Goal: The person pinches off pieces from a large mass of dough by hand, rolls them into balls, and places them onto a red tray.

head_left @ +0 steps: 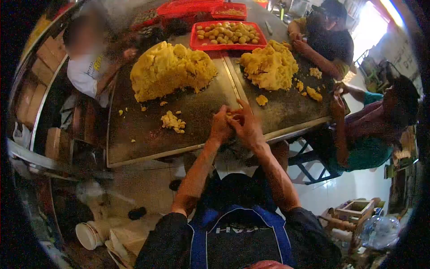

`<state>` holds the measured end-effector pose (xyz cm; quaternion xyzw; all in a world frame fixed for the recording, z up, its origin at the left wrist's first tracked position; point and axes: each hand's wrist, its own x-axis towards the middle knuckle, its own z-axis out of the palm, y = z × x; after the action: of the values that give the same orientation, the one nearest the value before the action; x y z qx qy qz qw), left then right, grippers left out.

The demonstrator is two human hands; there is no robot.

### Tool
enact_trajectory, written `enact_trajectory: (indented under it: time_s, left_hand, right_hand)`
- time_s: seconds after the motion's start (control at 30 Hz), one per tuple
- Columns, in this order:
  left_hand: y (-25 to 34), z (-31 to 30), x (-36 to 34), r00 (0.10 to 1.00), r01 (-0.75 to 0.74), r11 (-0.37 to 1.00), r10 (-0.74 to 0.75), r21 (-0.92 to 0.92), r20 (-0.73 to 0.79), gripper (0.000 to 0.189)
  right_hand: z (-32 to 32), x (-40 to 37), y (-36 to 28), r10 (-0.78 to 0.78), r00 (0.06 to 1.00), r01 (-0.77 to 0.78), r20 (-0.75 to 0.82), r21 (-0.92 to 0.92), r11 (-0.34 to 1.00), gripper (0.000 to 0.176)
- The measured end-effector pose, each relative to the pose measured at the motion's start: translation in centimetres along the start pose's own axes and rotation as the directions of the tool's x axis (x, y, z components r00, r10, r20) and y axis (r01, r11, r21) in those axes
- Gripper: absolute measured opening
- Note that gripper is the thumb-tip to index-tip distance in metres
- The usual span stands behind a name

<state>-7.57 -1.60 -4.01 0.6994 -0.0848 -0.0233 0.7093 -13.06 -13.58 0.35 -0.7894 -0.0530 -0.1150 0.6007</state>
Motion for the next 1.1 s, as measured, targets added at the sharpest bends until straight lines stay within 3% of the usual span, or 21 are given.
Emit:
enact_trajectory:
  time_s: [0.03,0.17,0.2,0.23,0.3,0.37,0.43,0.47,0.5,0.53,0.63,0.67,0.7,0.73,0.77,0.83,0.87,0.9,0.97,1.03,1.1]
  left_hand:
    - [0.7,0.6,-0.2,0.968,0.19,0.787,-0.251,-0.587,-0.023,0.021]
    - [-3.7,-2.6,1.5,0.989,0.003,0.984,0.024,-0.179,0.146,0.033]
    - [-2.4,-2.7,0.9,0.954,-0.212,0.961,0.162,0.181,0.253,0.032]
    - [-1.3,-2.7,0.5,0.882,-0.431,0.764,0.244,0.481,0.403,0.031]
    - [-0.1,-1.1,-0.2,0.918,-0.366,0.834,0.252,0.412,0.307,0.028]
    - [-1.1,-0.3,0.5,0.95,-0.295,0.899,0.241,0.322,0.197,0.026]
    - [-5.6,-1.4,2.7,0.959,0.051,0.993,-0.02,-0.104,0.282,0.025]
    - [-6.8,-1.9,2.9,0.959,0.054,0.994,-0.024,-0.099,0.284,0.025]
    - [-6.4,-2.2,2.8,0.959,-0.121,0.993,0.118,-0.002,0.258,0.03]
    - [-6.0,-2.5,2.7,0.934,-0.291,0.952,0.26,0.098,0.247,0.034]
    - [0.5,-0.9,-0.3,0.979,-0.165,0.916,0.107,0.366,0.174,0.041]
    - [-0.6,-0.6,-0.1,0.978,-0.164,0.915,0.102,0.369,0.184,0.041]
    - [-2.3,-0.3,0.5,0.992,-0.053,0.994,0.042,0.097,0.12,0.039]
    - [-2.7,0.0,1.1,0.997,0.044,0.98,-0.031,-0.192,0.071,0.037]
    - [-3.0,-0.4,1.6,0.997,0.041,0.981,-0.028,-0.191,0.071,0.037]
    - [-2.6,-1.8,2.0,0.944,-0.276,0.91,0.195,0.311,0.266,0.037]
    - [-2.7,-1.9,1.8,0.946,-0.271,0.91,0.191,0.314,0.263,0.037]
    - [-2.6,-1.9,1.8,0.952,-0.207,0.939,0.13,0.273,0.277,0.037]
    - [-2.0,-1.3,1.4,0.952,-0.144,0.962,0.07,0.233,0.298,0.036]
    - [-0.4,0.0,0.3,0.986,-0.156,0.952,0.135,0.263,0.094,0.037]
    - [-5.3,-0.6,2.4,0.981,-0.19,0.965,0.182,0.183,0.059,0.036]
  right_hand:
    - [0.4,-0.3,0.8,0.005,1.0,-0.005,-0.013,0.009,1.0,0.057]
    - [0.5,-0.6,1.8,-0.127,0.99,0.138,0.055,-0.359,0.923,0.048]
    - [0.4,-0.6,1.5,-0.145,0.982,0.188,0.124,-0.514,0.837,0.046]
    - [0.1,-0.5,0.6,-0.144,0.983,0.181,0.111,-0.507,0.843,0.046]
    - [-0.9,-0.2,-0.9,0.071,0.993,-0.049,0.093,-0.217,0.975,0.043]
    - [-0.9,0.4,-0.5,0.065,0.994,-0.037,0.087,-0.291,0.956,0.043]
    - [-0.2,0.2,1.3,0.065,0.994,-0.027,0.093,-0.358,0.933,0.043]
    - [0.4,0.1,2.7,-0.212,0.972,0.234,0.099,-0.417,0.879,0.043]
    - [0.5,0.2,2.3,-0.474,0.872,0.472,0.123,-0.47,0.746,0.044]
    - [0.0,0.2,1.9,-0.476,0.871,0.473,0.12,-0.467,0.748,0.044]
    - [-2.0,0.1,-0.6,-0.396,0.888,0.455,0.234,-0.322,0.83,0.05]
    - [-2.3,0.2,-1.4,-0.256,0.963,0.268,0.079,-0.233,0.935,0.052]
    - [-2.6,0.2,-1.8,-0.09,0.994,0.084,-0.056,-0.114,0.99,0.054]
    - [-2.7,0.2,-2.0,0.048,0.998,-0.05,0.037,0.045,0.998,0.06]
    - [-2.1,0.2,-0.6,0.045,0.998,-0.046,0.036,0.045,0.998,0.06]
    - [-0.4,0.0,2.3,-0.396,0.909,0.414,0.129,-0.392,0.822,0.062]
    - [-0.3,-0.1,2.6,-0.562,0.826,0.535,0.037,-0.364,0.762,0.05]
    - [-0.7,-0.2,1.0,-0.563,0.826,0.536,0.037,-0.361,0.763,0.05]
    - [-1.4,-0.6,-1.8,-0.088,0.988,0.074,-0.125,-0.111,0.991,0.05]
    - [-1.3,-0.2,-1.6,0.041,0.997,-0.047,-0.06,-0.089,0.995,0.046]
    - [-1.0,-0.2,-0.1,0.173,0.985,-0.171,0.011,-0.079,0.982,0.041]
